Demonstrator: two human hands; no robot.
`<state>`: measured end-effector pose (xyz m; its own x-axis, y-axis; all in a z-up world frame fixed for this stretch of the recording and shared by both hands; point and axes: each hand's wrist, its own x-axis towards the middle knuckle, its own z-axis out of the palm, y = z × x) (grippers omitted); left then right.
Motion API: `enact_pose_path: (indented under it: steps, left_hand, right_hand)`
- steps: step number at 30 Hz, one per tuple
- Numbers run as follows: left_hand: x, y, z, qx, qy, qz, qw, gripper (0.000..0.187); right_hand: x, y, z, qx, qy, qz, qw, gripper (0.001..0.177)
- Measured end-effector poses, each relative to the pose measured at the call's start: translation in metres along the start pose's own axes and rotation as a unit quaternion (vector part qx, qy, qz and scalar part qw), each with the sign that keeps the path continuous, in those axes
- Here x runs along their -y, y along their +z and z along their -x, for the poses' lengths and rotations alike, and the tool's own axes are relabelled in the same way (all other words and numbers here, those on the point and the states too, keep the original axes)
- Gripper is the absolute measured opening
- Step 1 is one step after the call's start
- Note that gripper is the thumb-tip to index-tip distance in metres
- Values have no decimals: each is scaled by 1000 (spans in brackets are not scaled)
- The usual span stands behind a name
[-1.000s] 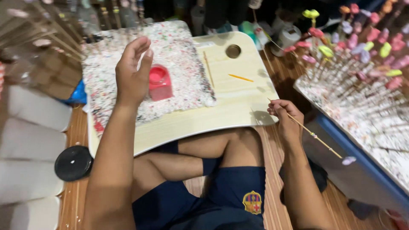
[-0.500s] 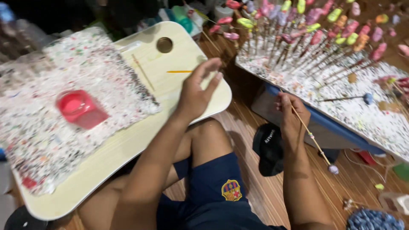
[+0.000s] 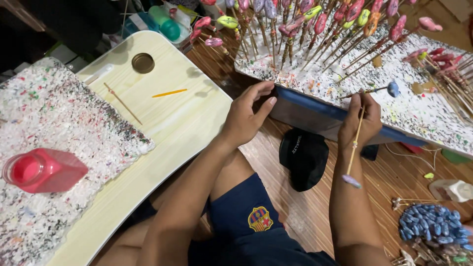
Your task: Painting small decorative objects attached to sticks using a brush and pink paint
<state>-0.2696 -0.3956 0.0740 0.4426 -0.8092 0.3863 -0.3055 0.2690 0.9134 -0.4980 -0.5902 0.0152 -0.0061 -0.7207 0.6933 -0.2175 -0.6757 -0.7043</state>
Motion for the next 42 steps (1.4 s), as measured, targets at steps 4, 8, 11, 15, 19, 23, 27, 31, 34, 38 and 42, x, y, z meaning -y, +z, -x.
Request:
enact_pose_path:
  steps: [4,8,11,15,19,23,27,31,34,38,42]
  left_hand:
    - [4,-5,2,1,-11,-4,1000,41]
    - [2,-17,7,-9,-14,-2,1000,41]
    - [-12,-32,14,-20,-10,-5,1000,41]
    - [-13,-62,35,-69,0,-13,998,40]
    - [-33,-101,61,-130,19,-41,990,38]
    - [-57,-146,92,-182,50,-69,980,36]
    - [-88,-190,122,-223,85,-103,966,34]
    - [-112,-228,146,-264,109,-156,945,34]
    - [-128,-253,159,-326,143,-206,911,24]
    - [-153,-286,180,-383,158,-139,900,21]
    - [-147,-339,201,-386,186,-195,882,25]
  right_hand:
    - [10,8,-3,-2,-7,-31,999,15]
    - [27,14,-6,-44,-18,-58,997,12]
    - [58,18,-2,-18,-57,-22,998,16]
    - [68,45,13,35,-137,-33,989,17]
    - [115,100,44,104,-152,-104,977,19]
    - [187,149,82,181,-172,-205,946,21]
    - [271,179,117,252,-201,-270,907,21]
    - [337,205,142,303,-230,-334,862,16]
    - [377,217,154,351,-245,-360,829,11]
    - [407,235,159,544,-150,-440,698,19]
    - [422,265,159,633,-154,-456,607,26]
